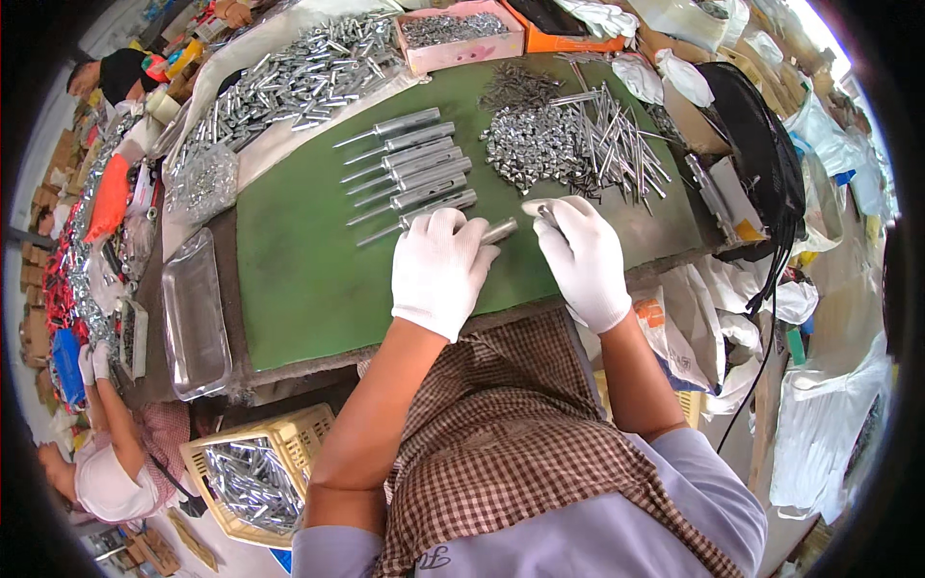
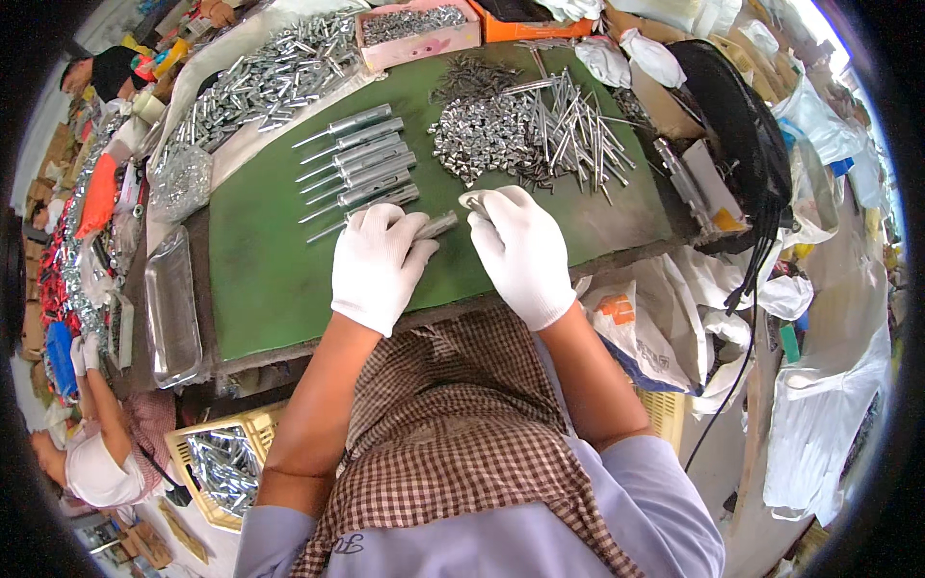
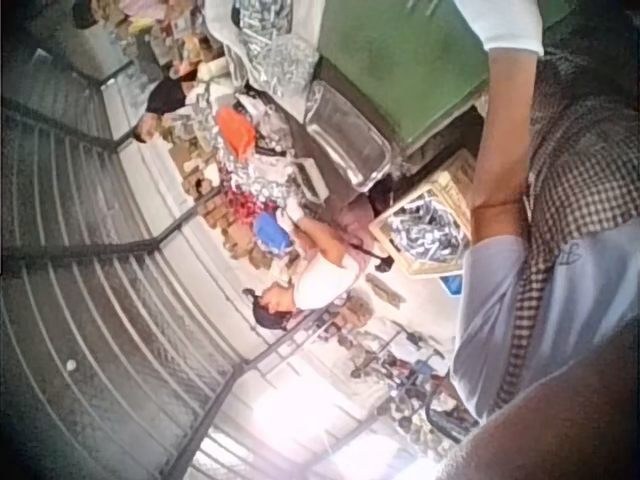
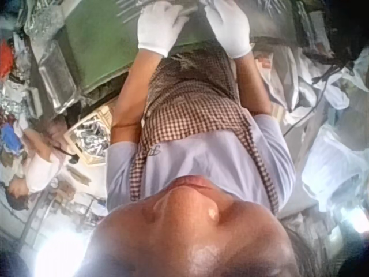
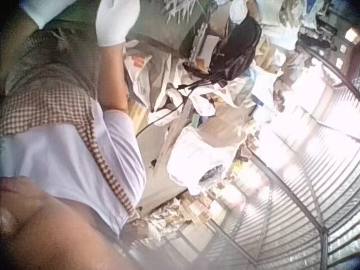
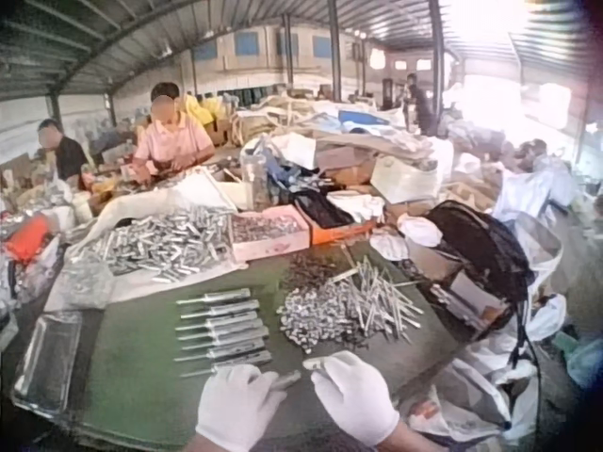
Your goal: Assembling small metal components and screws at a manufacturing workbench.
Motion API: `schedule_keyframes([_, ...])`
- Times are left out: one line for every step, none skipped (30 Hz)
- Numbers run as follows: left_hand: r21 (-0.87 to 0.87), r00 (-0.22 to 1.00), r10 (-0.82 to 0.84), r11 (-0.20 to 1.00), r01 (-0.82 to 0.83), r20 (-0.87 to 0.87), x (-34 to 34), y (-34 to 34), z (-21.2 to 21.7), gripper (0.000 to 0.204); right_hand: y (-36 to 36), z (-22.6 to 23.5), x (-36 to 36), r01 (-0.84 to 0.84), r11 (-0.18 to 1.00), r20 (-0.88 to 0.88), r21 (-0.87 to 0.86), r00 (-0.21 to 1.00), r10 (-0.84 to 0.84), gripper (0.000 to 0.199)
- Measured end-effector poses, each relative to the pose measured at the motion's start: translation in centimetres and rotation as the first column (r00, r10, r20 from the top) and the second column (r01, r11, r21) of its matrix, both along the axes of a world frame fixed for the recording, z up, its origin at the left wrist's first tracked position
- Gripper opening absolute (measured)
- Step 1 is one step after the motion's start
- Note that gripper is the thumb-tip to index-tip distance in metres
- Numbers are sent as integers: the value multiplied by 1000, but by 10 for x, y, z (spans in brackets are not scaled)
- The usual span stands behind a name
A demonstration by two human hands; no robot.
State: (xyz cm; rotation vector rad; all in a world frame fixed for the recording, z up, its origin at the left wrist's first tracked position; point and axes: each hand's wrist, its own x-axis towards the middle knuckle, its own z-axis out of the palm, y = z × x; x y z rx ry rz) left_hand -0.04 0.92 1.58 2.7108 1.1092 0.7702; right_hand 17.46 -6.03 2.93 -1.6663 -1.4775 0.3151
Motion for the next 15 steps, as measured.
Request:
schedule_keyframes([-1,999,-12,1000,12,40,-1,-2,1,23,-4,0,2,-19,1000,-16,14,1000,19,17])
schedule_keyframes([-2,997,-24,1000,25,80,-3,-3,1,24,-7,1,4,-37,999,-33,29,999,38,17])
schedule_keyframes([-3,996,-28,1000,28,80,-6,-3,0,24,-11,5,5,-57,998,-59,8,997,58,19])
schedule_keyframes([-51,993,-58,997,63,108,-11,-2,-1,25,-14,5,4,-54,999,-59,7,997,55,19])
schedule_keyframes([-98,987,-85,990,99,136,-16,-1,-1,27,-17,5,3,-91,996,-140,-18,986,88,22])
schedule_keyframes([-201,996,-48,978,62,76,-21,-4,7,28,-21,5,4,-123,991,-219,-44,969,111,24])
schedule_keyframes([-207,995,-49,976,65,83,-28,-5,13,27,-26,7,2,-117,992,-220,-46,970,105,24])
schedule_keyframes([-213,995,-50,975,68,90,-34,-4,17,25,-30,13,-1,-146,979,-336,-139,937,92,26])
schedule_keyframes([-188,999,-43,981,43,0,-38,-1,23,26,-33,18,-4,-187,956,-447,-225,892,69,29])
schedule_keyframes([-192,999,-46,980,45,-2,-36,-1,28,26,-33,20,-6,-185,956,-450,-228,891,65,29])
schedule_keyframes([-156,985,-71,987,46,-156,-32,-1,34,28,-33,22,-8,-217,935,-542,-280,840,33,30])
schedule_keyframes([-125,947,-91,991,55,-307,-28,-2,39,29,-34,21,-11,-253,910,-626,-329,779,-10,32])
schedule_keyframes([-70,921,-99,994,79,-376,-19,-8,45,31,-32,20,-13,-249,919,-657,-307,754,-15,32])
schedule_keyframes([-27,926,-130,991,128,-356,-14,-13,50,30,-32,20,-12,-253,916,-661,-312,751,-18,32])
schedule_keyframes([-34,932,-150,989,147,-330,-14,-13,54,30,-30,22,-9,-291,901,-729,-321,684,-39,32])
